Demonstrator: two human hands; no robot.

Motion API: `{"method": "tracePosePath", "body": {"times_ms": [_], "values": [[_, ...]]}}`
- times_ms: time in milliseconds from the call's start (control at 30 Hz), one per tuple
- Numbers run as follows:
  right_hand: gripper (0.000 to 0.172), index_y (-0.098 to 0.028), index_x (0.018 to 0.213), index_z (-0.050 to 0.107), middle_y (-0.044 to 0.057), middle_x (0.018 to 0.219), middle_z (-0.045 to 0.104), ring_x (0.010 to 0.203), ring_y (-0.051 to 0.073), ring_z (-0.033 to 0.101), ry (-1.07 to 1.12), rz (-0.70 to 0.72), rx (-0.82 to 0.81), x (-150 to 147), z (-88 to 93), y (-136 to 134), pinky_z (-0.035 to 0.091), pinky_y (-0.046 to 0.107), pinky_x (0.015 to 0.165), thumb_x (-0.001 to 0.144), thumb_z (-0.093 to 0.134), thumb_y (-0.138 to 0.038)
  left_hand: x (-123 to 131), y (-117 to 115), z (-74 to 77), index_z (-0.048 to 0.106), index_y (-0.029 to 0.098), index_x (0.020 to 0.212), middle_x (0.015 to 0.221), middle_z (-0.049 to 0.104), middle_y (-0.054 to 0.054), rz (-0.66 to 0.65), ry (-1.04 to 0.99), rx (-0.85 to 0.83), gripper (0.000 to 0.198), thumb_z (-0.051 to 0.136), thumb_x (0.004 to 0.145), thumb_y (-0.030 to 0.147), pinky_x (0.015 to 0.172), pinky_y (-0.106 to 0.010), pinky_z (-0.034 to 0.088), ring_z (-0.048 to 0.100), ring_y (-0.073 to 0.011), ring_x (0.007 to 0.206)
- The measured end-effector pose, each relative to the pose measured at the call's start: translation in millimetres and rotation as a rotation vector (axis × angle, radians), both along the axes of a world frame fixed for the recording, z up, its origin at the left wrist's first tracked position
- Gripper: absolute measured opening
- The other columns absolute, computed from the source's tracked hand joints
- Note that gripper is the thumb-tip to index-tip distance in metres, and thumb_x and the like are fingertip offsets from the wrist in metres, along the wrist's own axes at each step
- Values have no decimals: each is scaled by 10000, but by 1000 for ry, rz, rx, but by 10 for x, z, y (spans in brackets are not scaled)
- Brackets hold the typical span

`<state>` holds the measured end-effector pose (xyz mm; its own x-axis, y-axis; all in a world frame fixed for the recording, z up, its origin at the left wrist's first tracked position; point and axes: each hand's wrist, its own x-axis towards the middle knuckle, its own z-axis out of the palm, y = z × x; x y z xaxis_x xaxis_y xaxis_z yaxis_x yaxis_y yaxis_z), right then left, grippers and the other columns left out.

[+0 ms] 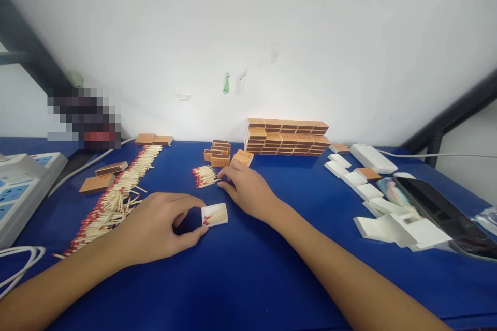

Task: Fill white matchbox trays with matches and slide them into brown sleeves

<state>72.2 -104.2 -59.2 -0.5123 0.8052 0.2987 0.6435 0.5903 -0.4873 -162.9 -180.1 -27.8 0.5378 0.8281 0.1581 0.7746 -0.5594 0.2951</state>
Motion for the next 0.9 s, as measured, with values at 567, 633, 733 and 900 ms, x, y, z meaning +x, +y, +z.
{"method": "tracePosePath", "body": {"times_ms": [567,633,733,900], "values": [[73,-196,991,618,45,1032,635,813,163,569,-216,9,-31,-113,123,-161,408,296,703,1053,588,-220,29,-43,13,775,243,1024,755,696,12,-86,-1,-7,216,664,908,387,584,-302,347,587,-165,609],[74,-199,994,624,40,1028,633,799,158,569,-216,-5,-43,-104,126,-160,404,294,695,1054,591,-229,31,-40,17,776,242,1033,752,693,13,-88,1,-13,220,664,907,383,584,-303,351,585,-165,606],[68,-202,999,629,37,1029,630,798,157,570,-216,-6,-46,-86,134,-145,405,294,697,1052,595,-226,32,-39,17,775,237,1048,760,692,13,-100,2,-15,231,663,908,383,584,-307,357,584,-165,607],[81,-192,997,621,43,1027,626,831,165,568,-237,44,-18,-93,147,-141,410,301,713,1063,582,-220,29,-34,12,772,232,1035,752,681,13,-105,3,-6,227,659,914,388,581,-309,357,579,-166,605]]}}
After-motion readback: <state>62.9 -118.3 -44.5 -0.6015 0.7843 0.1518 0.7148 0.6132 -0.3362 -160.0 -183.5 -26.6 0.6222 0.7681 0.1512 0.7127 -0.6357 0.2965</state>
